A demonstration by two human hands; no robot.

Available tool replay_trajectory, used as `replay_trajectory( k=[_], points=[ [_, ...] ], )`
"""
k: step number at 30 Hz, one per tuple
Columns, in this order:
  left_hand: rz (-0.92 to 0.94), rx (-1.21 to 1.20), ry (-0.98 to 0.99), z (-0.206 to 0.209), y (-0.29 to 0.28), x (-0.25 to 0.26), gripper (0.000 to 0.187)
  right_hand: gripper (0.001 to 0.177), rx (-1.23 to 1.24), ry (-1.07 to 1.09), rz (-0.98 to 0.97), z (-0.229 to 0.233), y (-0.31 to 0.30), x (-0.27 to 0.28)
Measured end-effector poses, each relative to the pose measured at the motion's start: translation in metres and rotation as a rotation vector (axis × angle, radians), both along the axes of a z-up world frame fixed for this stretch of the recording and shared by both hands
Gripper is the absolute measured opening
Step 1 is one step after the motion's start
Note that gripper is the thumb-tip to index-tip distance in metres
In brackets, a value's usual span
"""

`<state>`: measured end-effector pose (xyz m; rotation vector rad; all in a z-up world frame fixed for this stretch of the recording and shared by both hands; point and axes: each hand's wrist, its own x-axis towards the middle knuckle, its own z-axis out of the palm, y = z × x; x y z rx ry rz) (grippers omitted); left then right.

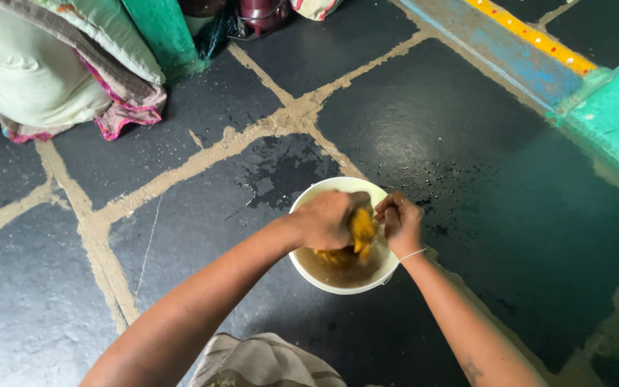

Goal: The person cleans a dark tiled floor using a yellow cloth and a white bucket of water. They repeatedly dip the cloth into the bucket, wring it out, and wipe the floor surface, moving the bucket as needed to reach different areas.

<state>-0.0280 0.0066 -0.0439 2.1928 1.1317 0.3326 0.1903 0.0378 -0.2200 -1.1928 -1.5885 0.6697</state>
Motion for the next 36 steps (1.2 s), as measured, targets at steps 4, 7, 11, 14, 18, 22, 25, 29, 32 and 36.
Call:
replay_trajectory(
  k=[4, 7, 11, 14, 18, 22, 25, 29, 32, 36],
  points=[
    [0.129, 0.193, -0.277, 0.059, -0.002, 0.011, 0.028, 0.016, 0.35, -0.183, 0.061, 0.002, 0.004, 0.008],
    [0.121, 0.32, -0.706, 0.092, 0.0, 0.016, 0.026, 0.043, 0.13, 0.053, 0.009, 0.003, 0.0, 0.002],
    [0.138, 0.189, -0.839, 0.111, 0.0, 0.017, 0.026, 0.052, 0.167, 0.075, 0.057, -0.008, -0.001, 0.005],
    [0.287, 0.201, -0.699, 0.098, 0.002, 0.018, 0.026, 0.029, 0.165, 0.096, 0.039, -0.022, 0.002, 0.014],
    [0.533, -0.069, -0.785, 0.056, 0.009, 0.022, 0.034, 0.013, 0.13, 0.443, -0.047, -0.005, -0.015, 0.003],
    [0.801, -0.315, -0.9, 0.025, 0.024, 0.025, 0.05, 0.025, 0.447, 0.015, 0.027, 0.055, -0.066, -0.027],
    [0.848, -0.469, -0.961, 0.019, 0.032, 0.023, 0.047, 0.042, 0.593, -0.41, 0.101, 0.096, -0.078, -0.049],
    [0.906, -0.383, -1.034, 0.019, 0.039, 0.017, 0.043, 0.027, 0.41, -0.317, 0.054, 0.104, -0.074, -0.064],
    [0.927, -0.373, -1.123, 0.023, 0.046, 0.011, 0.038, 0.018, 0.348, -0.408, 0.177, 0.093, -0.081, -0.06],
    [0.952, -0.395, -1.192, 0.038, 0.048, 0.004, 0.033, 0.014, 0.173, -0.811, 0.41, 0.082, -0.088, -0.05]
  ],
)
